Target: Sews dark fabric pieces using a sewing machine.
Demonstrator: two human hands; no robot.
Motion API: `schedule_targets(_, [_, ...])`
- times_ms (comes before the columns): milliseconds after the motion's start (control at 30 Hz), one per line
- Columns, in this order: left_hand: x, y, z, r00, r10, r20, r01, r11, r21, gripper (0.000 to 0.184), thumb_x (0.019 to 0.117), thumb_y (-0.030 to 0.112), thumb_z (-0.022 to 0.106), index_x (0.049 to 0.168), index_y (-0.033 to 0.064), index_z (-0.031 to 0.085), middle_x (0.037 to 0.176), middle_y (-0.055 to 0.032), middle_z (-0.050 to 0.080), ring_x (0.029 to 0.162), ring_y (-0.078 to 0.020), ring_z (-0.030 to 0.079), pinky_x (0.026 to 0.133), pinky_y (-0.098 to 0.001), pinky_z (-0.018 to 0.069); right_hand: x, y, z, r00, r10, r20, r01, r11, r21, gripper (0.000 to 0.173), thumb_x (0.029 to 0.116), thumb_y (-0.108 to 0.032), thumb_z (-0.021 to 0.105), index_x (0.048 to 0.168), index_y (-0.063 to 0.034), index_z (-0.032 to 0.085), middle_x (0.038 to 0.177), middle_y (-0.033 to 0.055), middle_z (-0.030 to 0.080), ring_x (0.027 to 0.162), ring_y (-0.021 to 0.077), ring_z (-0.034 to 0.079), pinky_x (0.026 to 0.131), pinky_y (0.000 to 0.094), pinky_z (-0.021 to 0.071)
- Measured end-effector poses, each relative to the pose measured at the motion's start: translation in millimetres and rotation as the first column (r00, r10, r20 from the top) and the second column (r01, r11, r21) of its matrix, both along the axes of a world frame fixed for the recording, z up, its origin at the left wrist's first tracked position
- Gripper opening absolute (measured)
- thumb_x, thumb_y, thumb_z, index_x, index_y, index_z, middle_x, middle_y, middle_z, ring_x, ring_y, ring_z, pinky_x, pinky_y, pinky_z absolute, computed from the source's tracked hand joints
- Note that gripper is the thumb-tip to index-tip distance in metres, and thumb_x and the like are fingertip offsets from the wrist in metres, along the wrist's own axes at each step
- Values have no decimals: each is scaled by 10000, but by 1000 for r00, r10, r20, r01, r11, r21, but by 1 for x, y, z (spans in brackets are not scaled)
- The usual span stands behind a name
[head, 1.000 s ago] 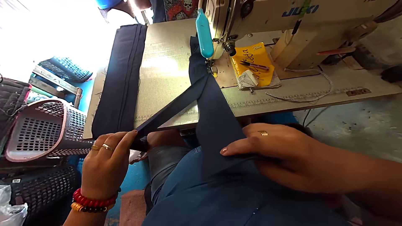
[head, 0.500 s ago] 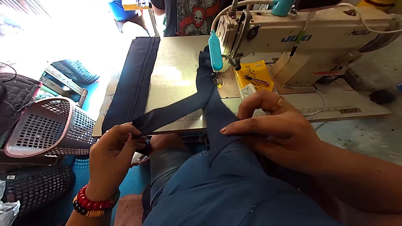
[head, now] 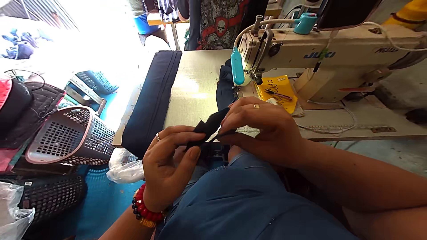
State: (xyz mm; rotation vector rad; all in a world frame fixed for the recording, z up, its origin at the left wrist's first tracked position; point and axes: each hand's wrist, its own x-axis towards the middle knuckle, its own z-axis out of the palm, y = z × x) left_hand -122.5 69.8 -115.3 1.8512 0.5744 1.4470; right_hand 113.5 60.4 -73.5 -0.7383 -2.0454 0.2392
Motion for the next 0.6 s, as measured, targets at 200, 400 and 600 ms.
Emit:
schedule_targets(200, [19, 2, 12, 988, 127, -92, -111, 980, 162, 188, 967, 0, 637, 1098, 75, 749, 1184, -6, 706, 1075, -86, 682, 880, -224, 597, 1, 5, 5, 986, 23, -164, -31, 999, -42, 47, 873, -126, 785, 893, -85, 773, 1175, 84, 676, 1238, 199, 569, 1052, 333, 477])
schedule_targets(400, [28, -2, 14, 997, 49, -62, -41, 991, 125, 188, 1006, 87, 596, 1123, 106, 741, 1189, 16, 709, 1066, -71, 677, 856, -217, 588, 6, 2, 4, 958, 58, -280, -106, 982, -157, 66, 852, -55, 779, 910, -49, 747, 1125, 82, 749, 1278, 238, 612, 1129, 385, 475])
schedule_targets(600, [38, -6, 9, 989, 123, -84, -106, 977, 183, 177, 934, 133, 744, 1105, 100, 710, 1169, 6, 699, 1032, -76, 688, 835, -228, 609, 7, -2, 3, 943, 47, -328, -117, 973, -197, 87, 833, -19, 779, 898, -23, 721, 979, 53, 744, 1090, 173, 702, 1095, 405, 525])
